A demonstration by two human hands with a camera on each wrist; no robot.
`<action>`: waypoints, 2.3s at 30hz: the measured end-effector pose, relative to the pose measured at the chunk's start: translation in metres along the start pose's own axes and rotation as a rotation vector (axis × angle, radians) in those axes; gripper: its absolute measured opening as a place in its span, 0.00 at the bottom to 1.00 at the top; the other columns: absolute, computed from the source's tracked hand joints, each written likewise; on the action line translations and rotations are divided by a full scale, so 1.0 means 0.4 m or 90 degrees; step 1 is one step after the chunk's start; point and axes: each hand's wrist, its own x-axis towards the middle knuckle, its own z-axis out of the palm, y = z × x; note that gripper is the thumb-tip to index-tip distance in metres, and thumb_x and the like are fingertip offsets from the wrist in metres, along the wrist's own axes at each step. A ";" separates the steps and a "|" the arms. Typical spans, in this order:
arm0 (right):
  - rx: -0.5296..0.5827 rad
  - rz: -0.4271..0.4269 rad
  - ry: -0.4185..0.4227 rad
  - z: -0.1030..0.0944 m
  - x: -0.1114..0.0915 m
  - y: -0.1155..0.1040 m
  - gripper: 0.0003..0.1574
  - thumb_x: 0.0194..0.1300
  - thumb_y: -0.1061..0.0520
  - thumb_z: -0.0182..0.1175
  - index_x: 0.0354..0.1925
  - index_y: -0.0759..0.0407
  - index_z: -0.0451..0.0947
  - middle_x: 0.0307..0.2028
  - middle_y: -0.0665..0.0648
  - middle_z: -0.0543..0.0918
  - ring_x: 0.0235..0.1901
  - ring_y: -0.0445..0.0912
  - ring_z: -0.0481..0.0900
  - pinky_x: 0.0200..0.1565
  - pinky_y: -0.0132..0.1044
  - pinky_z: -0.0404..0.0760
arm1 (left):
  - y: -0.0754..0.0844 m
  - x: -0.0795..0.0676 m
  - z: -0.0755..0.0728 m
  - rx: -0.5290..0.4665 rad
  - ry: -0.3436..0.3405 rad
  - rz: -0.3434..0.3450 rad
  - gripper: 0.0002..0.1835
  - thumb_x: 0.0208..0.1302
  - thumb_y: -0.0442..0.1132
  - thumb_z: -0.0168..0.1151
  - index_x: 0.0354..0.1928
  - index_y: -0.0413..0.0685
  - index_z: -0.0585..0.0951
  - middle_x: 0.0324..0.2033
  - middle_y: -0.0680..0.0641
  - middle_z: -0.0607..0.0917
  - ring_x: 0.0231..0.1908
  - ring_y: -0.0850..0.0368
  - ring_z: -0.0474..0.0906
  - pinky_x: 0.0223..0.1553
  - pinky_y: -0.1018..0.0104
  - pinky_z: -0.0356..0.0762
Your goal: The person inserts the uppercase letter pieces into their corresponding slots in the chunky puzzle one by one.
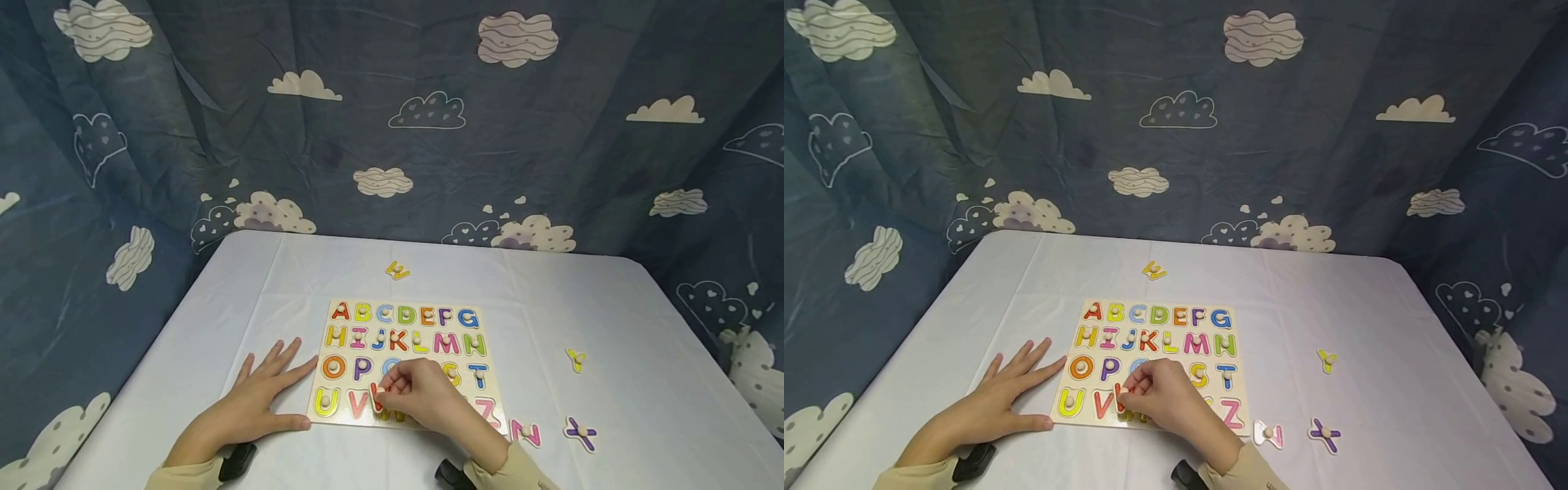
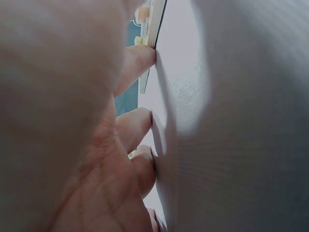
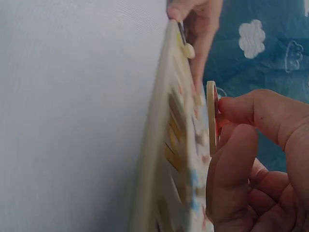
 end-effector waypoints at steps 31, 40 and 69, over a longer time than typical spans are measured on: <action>-0.066 -0.003 0.006 0.083 0.033 -0.030 0.10 0.61 0.59 0.76 0.25 0.52 0.86 0.15 0.42 0.74 0.14 0.34 0.68 0.18 0.25 0.65 | -0.001 -0.001 -0.002 -0.006 -0.007 -0.002 0.55 0.50 0.71 0.78 0.80 0.67 0.71 0.86 0.41 0.56 0.85 0.27 0.44 0.76 0.16 0.32; -0.072 -0.012 0.013 0.029 0.003 -0.039 0.06 0.65 0.55 0.75 0.34 0.55 0.88 0.19 0.43 0.77 0.18 0.33 0.70 0.22 0.26 0.68 | -0.002 -0.003 -0.001 -0.011 -0.001 0.003 0.55 0.50 0.71 0.78 0.80 0.66 0.71 0.86 0.41 0.56 0.85 0.27 0.44 0.76 0.16 0.32; -0.213 0.104 0.202 -0.425 -0.142 0.081 0.17 0.72 0.53 0.71 0.52 0.63 0.86 0.29 0.56 0.84 0.27 0.49 0.79 0.26 0.35 0.82 | -0.002 0.002 0.002 -0.014 -0.014 -0.012 0.55 0.48 0.72 0.79 0.80 0.67 0.71 0.86 0.41 0.56 0.85 0.27 0.43 0.76 0.16 0.31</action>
